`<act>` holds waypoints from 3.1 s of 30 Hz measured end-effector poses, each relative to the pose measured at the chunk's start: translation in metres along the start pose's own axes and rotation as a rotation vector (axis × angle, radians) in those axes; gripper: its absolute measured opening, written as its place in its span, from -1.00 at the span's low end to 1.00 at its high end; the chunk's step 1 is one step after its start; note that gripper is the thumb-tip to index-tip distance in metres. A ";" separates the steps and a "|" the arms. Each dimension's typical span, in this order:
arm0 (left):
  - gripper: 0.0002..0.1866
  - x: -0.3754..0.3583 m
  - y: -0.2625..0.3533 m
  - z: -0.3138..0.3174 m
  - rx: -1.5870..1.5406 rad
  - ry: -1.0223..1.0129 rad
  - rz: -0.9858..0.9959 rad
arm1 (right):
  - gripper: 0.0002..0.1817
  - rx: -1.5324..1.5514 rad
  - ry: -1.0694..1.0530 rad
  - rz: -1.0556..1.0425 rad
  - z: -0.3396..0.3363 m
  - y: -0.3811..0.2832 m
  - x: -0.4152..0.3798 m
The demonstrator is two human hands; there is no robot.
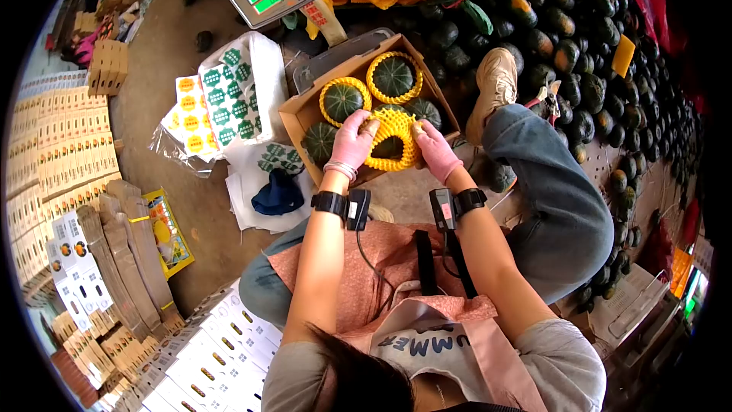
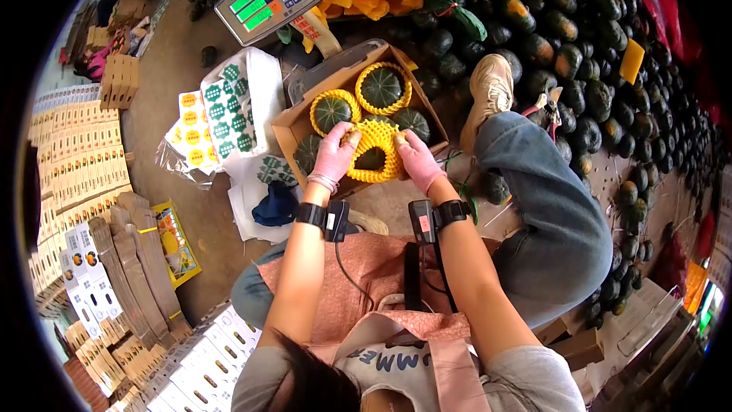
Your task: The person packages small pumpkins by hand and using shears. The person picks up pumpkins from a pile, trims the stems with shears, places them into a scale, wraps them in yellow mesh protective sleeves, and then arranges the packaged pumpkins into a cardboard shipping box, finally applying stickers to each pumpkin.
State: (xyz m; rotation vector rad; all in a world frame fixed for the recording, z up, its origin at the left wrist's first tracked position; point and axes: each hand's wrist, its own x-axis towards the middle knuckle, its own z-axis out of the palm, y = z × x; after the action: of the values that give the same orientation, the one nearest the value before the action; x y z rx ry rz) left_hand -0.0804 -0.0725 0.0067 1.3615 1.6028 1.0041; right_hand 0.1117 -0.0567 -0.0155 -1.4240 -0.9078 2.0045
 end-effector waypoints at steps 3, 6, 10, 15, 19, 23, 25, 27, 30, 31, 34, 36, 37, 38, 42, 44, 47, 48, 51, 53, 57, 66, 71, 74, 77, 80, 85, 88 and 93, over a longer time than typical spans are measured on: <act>-0.85 0.000 -0.010 -0.009 -0.241 -0.067 -0.176 | -0.76 -0.364 -0.005 -0.001 0.012 -0.029 -0.006; -0.85 -0.021 -0.018 -0.020 -0.241 0.007 -0.157 | -0.76 -0.607 -0.004 -0.480 0.015 -0.012 0.006; -0.85 -0.026 -0.024 -0.029 -0.162 0.076 -0.141 | -0.79 -0.501 -0.101 -0.689 0.022 -0.016 0.030; -0.86 -0.011 -0.035 -0.022 -0.140 0.125 -0.067 | -0.82 -0.546 -0.037 -0.585 0.026 -0.031 0.044; -0.85 -0.009 -0.031 -0.014 -0.084 0.223 -0.023 | -0.82 -0.529 -0.021 -0.616 0.024 -0.026 0.046; -0.87 -0.008 -0.033 -0.013 -0.074 0.245 -0.070 | -0.84 -0.532 0.154 -0.627 0.027 -0.021 0.056; -0.86 -0.004 -0.038 -0.011 -0.088 0.309 -0.120 | -0.83 -0.497 0.155 -0.546 0.025 -0.017 0.061; -0.86 -0.002 -0.042 -0.009 -0.061 0.329 -0.137 | -0.81 -0.498 0.149 -0.548 0.023 -0.017 0.065; -0.89 -0.004 -0.055 -0.003 -0.372 0.401 -0.273 | -0.79 -0.516 0.167 -0.484 0.021 -0.012 0.069; -0.89 -0.004 -0.062 0.000 -0.373 0.406 -0.269 | -0.79 -0.510 0.175 -0.474 0.020 -0.010 0.071; -0.85 -0.006 -0.072 0.004 -0.850 0.487 -0.589 | -0.77 -0.485 0.196 -0.399 0.023 -0.011 0.071; -0.84 -0.004 -0.075 0.000 -0.744 0.403 -0.577 | -0.76 -0.624 0.229 -0.373 0.022 -0.007 0.073; -0.83 -0.003 -0.078 -0.002 -0.636 0.315 -0.571 | -0.76 -0.619 0.231 -0.382 0.024 -0.012 0.070; -0.90 -0.001 -0.081 -0.011 -0.319 0.170 -0.491 | -0.76 -0.788 0.253 -0.315 0.026 -0.016 0.065; -0.78 -0.003 -0.031 -0.015 0.307 0.427 -0.261 | -0.80 -1.134 0.367 -0.499 0.034 -0.037 0.045; -0.70 -0.015 -0.026 -0.021 0.163 0.402 -0.122 | -0.81 -1.092 0.448 -0.590 0.034 -0.036 0.037; -0.48 -0.025 0.003 -0.031 0.344 0.108 0.232 | -0.71 -1.053 0.168 -0.846 0.036 -0.028 0.004; -0.30 -0.025 -0.008 -0.034 0.336 -0.013 0.147 | -0.65 -1.125 0.234 -0.851 0.038 -0.022 -0.002; -0.26 -0.010 -0.001 -0.042 0.246 -0.188 0.070 | -0.56 -1.172 0.298 -0.661 0.049 -0.025 -0.007; -0.21 -0.004 -0.003 -0.045 0.227 -0.208 0.040 | -0.54 -1.141 0.290 -0.464 0.051 -0.030 -0.007; -0.10 0.005 -0.008 -0.043 0.189 -0.289 -0.054 | -0.56 -1.093 0.245 -0.399 0.049 -0.034 0.005; 0.01 0.002 -0.020 -0.039 0.054 -0.276 -0.105 | -0.54 -0.966 0.223 -0.570 0.036 -0.015 0.019; 0.14 -0.014 -0.002 -0.025 -0.114 -0.085 0.096 | -0.17 -0.831 0.164 -0.501 0.033 -0.032 0.010; 0.20 -0.035 0.026 -0.013 -0.378 -0.014 0.099 | 0.24 -0.594 -0.034 -0.451 0.034 -0.044 -0.007; -0.04 -0.034 0.057 -0.034 -0.503 -0.200 0.065 | 0.09 0.012 -0.220 -0.293 0.039 -0.061 -0.009; -0.37 -0.015 0.017 -0.058 -0.560 -0.154 -0.080 | -0.03 0.113 -0.295 -0.280 0.032 -0.064 -0.006; -0.48 -0.014 -0.063 -0.070 0.871 0.039 -0.451 | -0.12 0.681 -0.426 -0.246 -0.019 -0.024 0.005; -0.51 -0.021 -0.066 -0.067 0.889 0.115 -0.317 | -0.02 0.696 -0.427 -0.244 -0.011 -0.038 0.002; -0.68 -0.035 -0.064 -0.086 0.827 -0.101 -0.222 | -0.21 0.613 -0.332 -0.222 0.007 -0.061 0.018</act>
State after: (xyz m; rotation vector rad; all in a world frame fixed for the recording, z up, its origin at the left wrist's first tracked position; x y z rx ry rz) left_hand -0.1796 -0.1213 -0.0175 1.6549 2.1362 0.1042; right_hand 0.1009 -0.0059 0.0215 -0.6427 -0.4746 2.1209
